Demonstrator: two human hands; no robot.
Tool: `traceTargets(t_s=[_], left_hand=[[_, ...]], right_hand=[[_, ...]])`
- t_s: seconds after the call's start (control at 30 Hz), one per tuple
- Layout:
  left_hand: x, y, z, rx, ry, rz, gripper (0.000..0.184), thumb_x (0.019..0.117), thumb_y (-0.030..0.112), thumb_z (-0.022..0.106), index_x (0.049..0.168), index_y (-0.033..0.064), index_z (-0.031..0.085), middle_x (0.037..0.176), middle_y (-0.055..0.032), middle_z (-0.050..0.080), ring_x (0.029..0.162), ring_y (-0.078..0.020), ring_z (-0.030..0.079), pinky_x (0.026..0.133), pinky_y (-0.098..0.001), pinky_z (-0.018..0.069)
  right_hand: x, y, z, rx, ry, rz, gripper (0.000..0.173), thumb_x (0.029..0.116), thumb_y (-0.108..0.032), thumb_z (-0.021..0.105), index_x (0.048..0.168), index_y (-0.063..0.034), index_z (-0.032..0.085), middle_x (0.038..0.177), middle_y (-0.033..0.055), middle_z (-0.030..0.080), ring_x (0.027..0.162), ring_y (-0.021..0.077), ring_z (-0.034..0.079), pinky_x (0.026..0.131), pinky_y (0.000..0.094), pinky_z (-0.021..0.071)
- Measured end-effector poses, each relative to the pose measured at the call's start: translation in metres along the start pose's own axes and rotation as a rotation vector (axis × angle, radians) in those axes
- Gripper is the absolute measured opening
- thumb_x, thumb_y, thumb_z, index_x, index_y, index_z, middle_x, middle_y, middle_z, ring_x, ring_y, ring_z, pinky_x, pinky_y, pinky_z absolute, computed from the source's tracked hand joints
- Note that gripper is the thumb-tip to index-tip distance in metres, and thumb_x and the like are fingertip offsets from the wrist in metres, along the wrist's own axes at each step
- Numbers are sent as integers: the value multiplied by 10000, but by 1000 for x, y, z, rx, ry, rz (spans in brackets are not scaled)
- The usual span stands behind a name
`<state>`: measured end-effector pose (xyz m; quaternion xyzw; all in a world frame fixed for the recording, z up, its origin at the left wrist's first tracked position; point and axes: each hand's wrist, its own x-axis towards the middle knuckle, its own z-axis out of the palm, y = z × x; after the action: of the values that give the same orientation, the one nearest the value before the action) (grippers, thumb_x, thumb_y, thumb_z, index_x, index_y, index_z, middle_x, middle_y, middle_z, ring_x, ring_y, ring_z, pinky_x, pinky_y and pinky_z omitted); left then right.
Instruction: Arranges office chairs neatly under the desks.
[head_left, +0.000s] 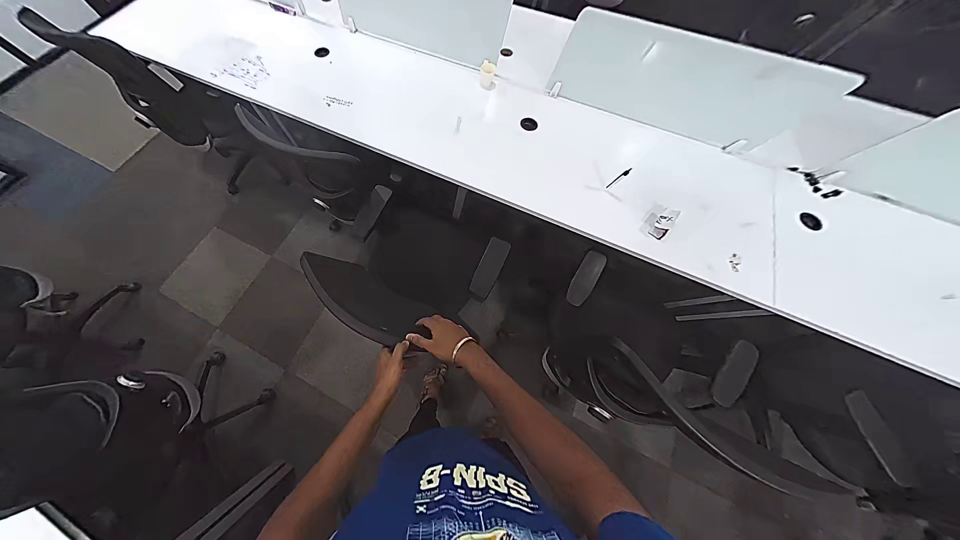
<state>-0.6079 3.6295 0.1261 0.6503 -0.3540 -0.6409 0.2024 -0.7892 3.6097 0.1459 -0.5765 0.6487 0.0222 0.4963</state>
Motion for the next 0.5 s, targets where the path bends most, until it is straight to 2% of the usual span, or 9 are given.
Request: traceTargets(t_s=[0.07,0.1,0.13,0.2,0.27,0.33,0.4,0.47,0.5], left_hand=[[-11,1,-35,449,62,212,390,1063,302,535,1223,-32,655,1106,-166,739,1018,-264,723,930,-473,573],[-14,1,-55,672,157,401,350,1000,325,614,1150,23,709,1094,-134,733,1030,-264,711,937,-494,573],[-13,2,-75,847,241,584,387,927,378,675,1130,53,724,1118,-149,721,1081,-315,685,959,-548,542],[-3,6,-104,1042,282,853,633,803,530,750,1263,101,686,1299,-213,656,1317,-429,552,1116,-652,382],[23,10,-118,1120,232,1056,827,691,596,826,1369,163,631,1346,-267,604,1421,-511,417,1185,-720,228],[49,26,-128,1159,204,1134,835,634,499,891,1358,164,647,1413,-315,545,1444,-548,364,1187,-745,184],[74,47,-130,1209,203,1118,724,600,407,903,1237,129,698,1479,-290,511,1456,-513,376,1189,-729,194],[87,64,-128,1340,81,1083,642,642,435,889,1188,143,719,1391,-184,620,1408,-432,473,1180,-712,224],[87,70,-123,1402,3,1092,616,665,444,878,1184,149,722,1310,-139,676,1343,-388,547,1171,-672,278]], right_hand=[[-5,7,2,-97,-7,28,899,880,-844,453,1528,-221,479,1554,111,484,1402,335,496,1085,620,436],[-9,12,3,-155,3,24,973,814,-881,512,1539,-233,463,1558,108,478,1396,338,499,1067,620,453],[-14,17,4,-214,5,18,1036,756,-879,596,1559,-244,431,1571,104,462,1396,342,495,1053,621,460],[-22,27,9,-306,36,5,1042,720,-760,752,1565,-249,418,1547,108,486,1357,352,527,1018,616,486],[-28,32,10,-347,81,6,811,826,-502,794,1515,-207,486,1472,139,554,1301,369,574,1012,606,494],[-32,33,14,-363,127,11,557,899,-284,732,1415,-132,583,1374,171,620,1232,379,622,996,591,502],[-38,34,18,-381,115,29,457,931,-245,690,1359,-99,616,1324,186,646,1177,390,649,966,596,511],[-44,39,20,-397,102,58,432,928,-217,679,1341,-103,626,1307,177,657,1149,387,662,938,598,521],[-47,44,20,-401,101,70,433,919,-193,679,1341,-108,628,1309,172,659,1146,387,664,932,601,524]])
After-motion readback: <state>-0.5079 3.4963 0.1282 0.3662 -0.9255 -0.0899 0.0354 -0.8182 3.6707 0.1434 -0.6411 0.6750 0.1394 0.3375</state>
